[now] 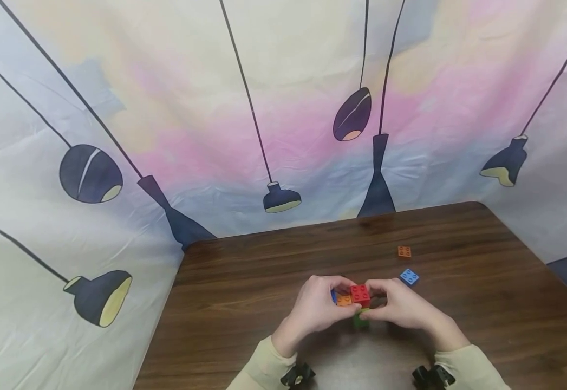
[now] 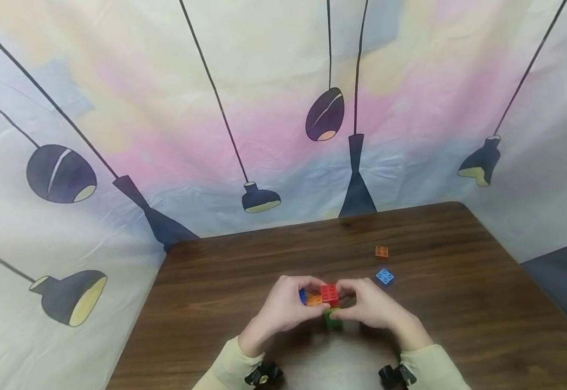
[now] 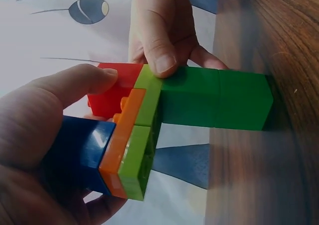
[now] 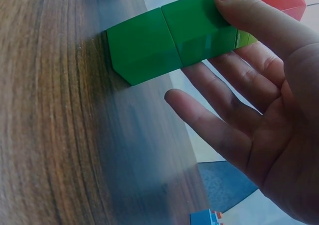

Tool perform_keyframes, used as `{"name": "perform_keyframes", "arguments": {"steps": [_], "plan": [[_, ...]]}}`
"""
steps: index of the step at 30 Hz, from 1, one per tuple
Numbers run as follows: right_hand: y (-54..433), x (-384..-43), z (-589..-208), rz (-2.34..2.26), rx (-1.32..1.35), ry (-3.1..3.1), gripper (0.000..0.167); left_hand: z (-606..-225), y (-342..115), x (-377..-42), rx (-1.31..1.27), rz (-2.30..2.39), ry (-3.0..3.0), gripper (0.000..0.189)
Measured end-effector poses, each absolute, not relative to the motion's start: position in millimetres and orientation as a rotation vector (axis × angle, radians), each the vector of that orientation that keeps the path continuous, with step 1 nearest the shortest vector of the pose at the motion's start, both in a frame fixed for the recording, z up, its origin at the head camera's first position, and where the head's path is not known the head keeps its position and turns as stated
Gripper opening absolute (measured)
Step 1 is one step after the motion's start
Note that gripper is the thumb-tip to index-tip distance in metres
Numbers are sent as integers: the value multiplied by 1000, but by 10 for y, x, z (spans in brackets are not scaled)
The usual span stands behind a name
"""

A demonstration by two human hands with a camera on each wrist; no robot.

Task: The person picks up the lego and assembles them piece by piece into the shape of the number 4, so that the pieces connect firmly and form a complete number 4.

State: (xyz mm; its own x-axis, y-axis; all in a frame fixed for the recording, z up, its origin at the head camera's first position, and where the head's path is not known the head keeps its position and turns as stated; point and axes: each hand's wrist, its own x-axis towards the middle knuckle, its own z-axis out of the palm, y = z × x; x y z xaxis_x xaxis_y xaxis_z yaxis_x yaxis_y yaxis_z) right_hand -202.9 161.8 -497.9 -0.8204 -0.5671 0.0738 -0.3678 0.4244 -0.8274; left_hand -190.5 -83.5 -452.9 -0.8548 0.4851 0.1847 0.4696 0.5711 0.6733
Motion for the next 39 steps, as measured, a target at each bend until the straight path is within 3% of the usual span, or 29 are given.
{"name": "perform_keyframes", "arguments": {"steps": [9, 17, 26, 39], "plan": [[1615, -2031, -4978, -1345, -828, 2460, 28, -4520, -890, -1920, 889, 1213, 2678, 36], [1585, -2027, -4975, -1312, -788, 2481, 31, -4657, -1175, -1856, 831, 1356, 2515, 70], [1605, -2006, -4964, -1325, -787, 2487, 32, -4901, -1394, -1781, 598, 1659, 2376, 43], [1607, -1984, -4970, -1331, -783, 2482, 30, -4981, -1379, -1803, 533, 1905, 2093, 32]]}}
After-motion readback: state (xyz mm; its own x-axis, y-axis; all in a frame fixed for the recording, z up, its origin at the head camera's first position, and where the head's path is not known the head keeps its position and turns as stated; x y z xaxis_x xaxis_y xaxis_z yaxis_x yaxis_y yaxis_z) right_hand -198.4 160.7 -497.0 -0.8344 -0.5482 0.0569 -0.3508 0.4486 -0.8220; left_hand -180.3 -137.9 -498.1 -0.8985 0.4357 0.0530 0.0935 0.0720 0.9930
